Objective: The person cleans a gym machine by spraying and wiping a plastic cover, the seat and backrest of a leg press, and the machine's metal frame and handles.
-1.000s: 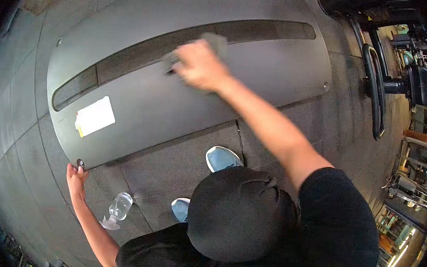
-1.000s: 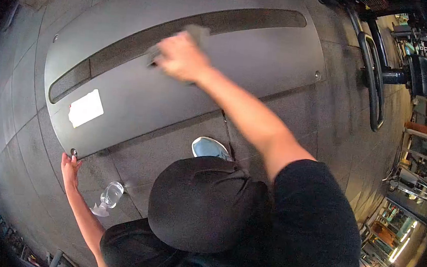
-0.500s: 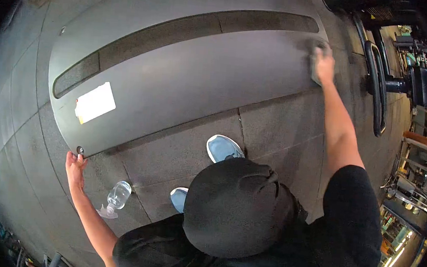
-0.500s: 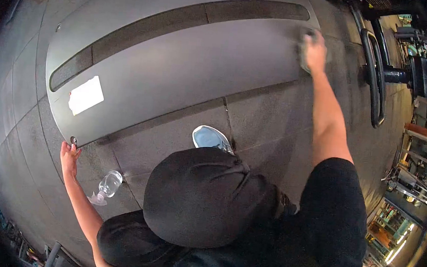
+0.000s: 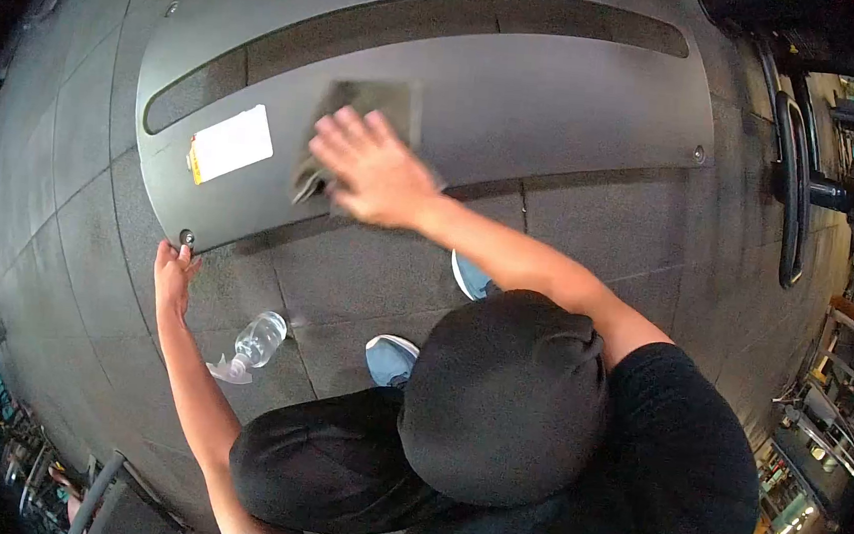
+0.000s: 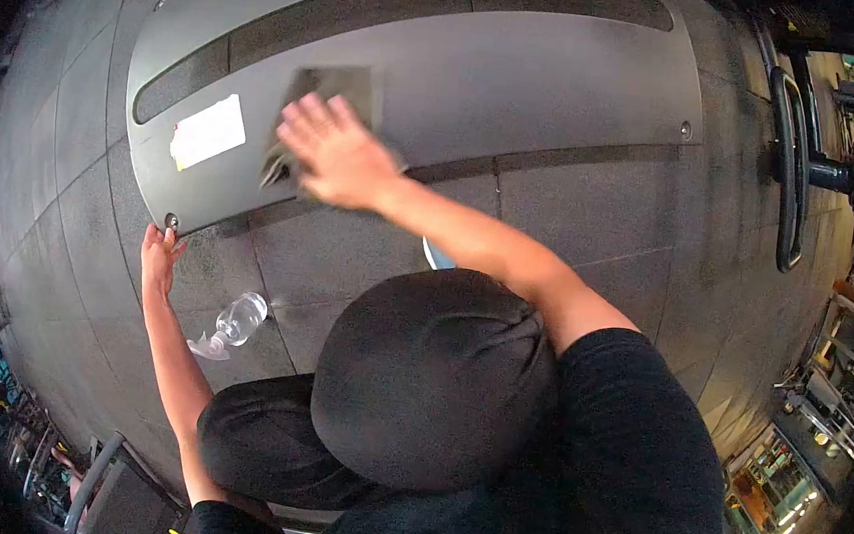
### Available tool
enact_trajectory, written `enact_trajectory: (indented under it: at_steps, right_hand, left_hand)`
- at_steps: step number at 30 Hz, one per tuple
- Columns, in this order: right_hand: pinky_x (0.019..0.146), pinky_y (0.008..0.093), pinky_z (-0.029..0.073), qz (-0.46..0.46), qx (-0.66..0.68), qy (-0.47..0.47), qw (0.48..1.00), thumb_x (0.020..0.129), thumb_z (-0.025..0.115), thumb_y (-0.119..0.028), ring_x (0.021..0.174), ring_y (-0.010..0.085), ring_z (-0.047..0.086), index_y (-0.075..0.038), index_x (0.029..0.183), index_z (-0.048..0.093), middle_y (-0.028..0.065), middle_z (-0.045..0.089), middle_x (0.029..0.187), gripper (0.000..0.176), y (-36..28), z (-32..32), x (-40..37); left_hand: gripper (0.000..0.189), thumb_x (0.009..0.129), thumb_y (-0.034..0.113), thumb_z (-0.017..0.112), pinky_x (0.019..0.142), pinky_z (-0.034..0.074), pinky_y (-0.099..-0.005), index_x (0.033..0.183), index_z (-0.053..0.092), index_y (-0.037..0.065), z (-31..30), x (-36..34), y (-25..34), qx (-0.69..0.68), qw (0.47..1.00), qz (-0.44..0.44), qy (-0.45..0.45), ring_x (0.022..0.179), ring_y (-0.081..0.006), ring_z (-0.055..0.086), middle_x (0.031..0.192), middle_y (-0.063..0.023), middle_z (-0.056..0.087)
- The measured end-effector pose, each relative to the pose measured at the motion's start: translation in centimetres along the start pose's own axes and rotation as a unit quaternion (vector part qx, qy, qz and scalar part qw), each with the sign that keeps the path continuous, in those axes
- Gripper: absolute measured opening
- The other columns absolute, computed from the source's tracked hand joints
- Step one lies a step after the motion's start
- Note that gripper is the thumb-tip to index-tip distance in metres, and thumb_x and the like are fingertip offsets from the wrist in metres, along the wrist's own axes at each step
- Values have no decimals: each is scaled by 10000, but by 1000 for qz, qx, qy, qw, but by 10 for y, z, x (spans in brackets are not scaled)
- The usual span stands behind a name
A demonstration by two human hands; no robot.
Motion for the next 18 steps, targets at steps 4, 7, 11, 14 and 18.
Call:
enact_trajectory:
  at_steps: [4,7,11,14,18]
  right_hand:
    - [1280,552,207,-90,23,-58,994,796,793,-387,1576,328,276,-137,1584,438,129,354,1682,901,-4,-12,-22]
    - [1260,553,257,10,5,-16,1000,681,796,-244,1539,335,361,-158,1546,501,136,442,1630,919,86,-71,-93]
    - [1238,542,313,140,-166,130,967,883,627,-267,1469,338,467,-188,1496,577,87,554,1549,620,229,-180,-218]
    - [1183,480,369,303,-93,306,898,967,638,-202,1422,375,496,-86,1508,527,132,611,1467,564,351,-247,-325]
    - [1198,494,341,351,-120,314,874,961,662,-192,1447,373,467,-75,1492,538,131,581,1500,558,340,-238,-320]
  left_hand:
    - [313,1066,96,567,1056,470,-471,1368,492,63,1,-4,-5,-3,1000,-2,-24,1199,-176,562,1336,-38,601]
    - [331,1065,106,570,1059,461,-469,1385,489,74,4,-1,-2,-10,999,3,-34,1208,-176,562,1338,-33,607]
    - [440,1061,110,599,1068,475,-477,1471,450,54,4,-5,-1,-3,999,7,-43,1214,-170,556,1356,-38,581]
    - [450,1059,119,607,1055,486,-473,1476,451,53,7,-12,5,-8,999,6,-38,1222,-179,555,1356,-46,586]
    - [517,1052,117,619,1035,521,-487,1509,401,12,7,-12,4,-9,1000,2,-21,1249,-209,559,1425,-103,549]
Point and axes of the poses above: each hand's wrist, its own x-axis towards the middle knuckle, its own z-axis out of the palm, y = z × x, the point moved 9 cm from there along x, towards the middle knuckle
